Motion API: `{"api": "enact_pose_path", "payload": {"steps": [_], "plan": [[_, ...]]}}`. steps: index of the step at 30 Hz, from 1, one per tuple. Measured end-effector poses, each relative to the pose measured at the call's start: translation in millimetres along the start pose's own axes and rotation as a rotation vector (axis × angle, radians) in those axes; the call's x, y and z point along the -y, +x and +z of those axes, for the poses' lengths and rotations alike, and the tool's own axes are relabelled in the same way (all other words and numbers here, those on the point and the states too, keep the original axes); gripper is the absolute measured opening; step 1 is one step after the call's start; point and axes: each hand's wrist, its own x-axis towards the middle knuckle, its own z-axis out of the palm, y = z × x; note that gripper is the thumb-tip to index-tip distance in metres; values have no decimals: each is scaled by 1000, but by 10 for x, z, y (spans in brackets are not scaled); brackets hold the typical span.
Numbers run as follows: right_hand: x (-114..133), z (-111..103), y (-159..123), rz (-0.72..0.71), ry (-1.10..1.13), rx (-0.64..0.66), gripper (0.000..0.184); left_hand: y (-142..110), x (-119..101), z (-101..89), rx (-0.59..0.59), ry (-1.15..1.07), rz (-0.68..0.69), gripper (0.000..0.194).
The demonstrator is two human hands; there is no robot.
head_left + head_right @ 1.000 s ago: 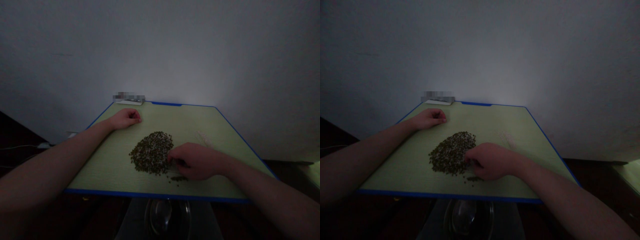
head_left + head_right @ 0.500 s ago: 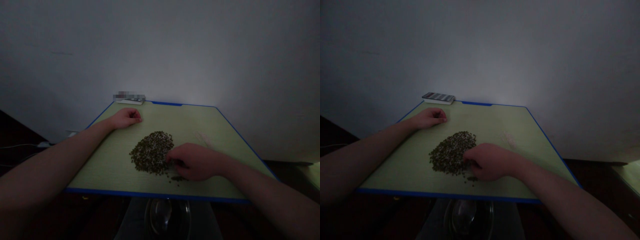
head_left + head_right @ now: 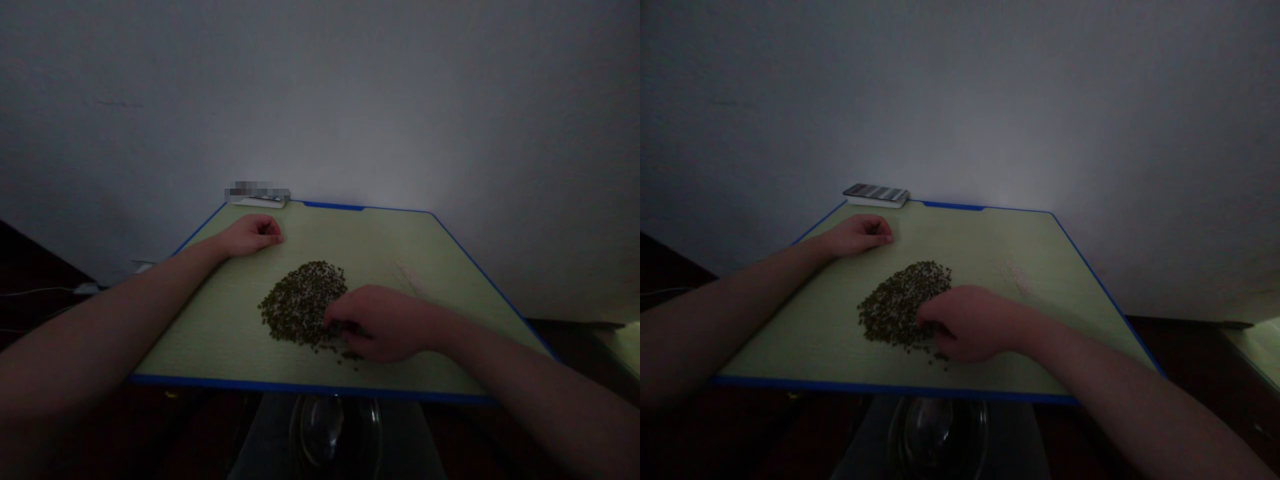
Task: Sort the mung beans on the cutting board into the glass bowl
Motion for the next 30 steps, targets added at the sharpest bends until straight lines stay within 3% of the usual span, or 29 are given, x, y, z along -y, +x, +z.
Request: {"api": "enact_pose_path", "payload": {"steps": [30], "plan": [[14, 22, 59, -41, -3, -3, 25, 5, -17, -1, 11, 11, 1, 27]]}}
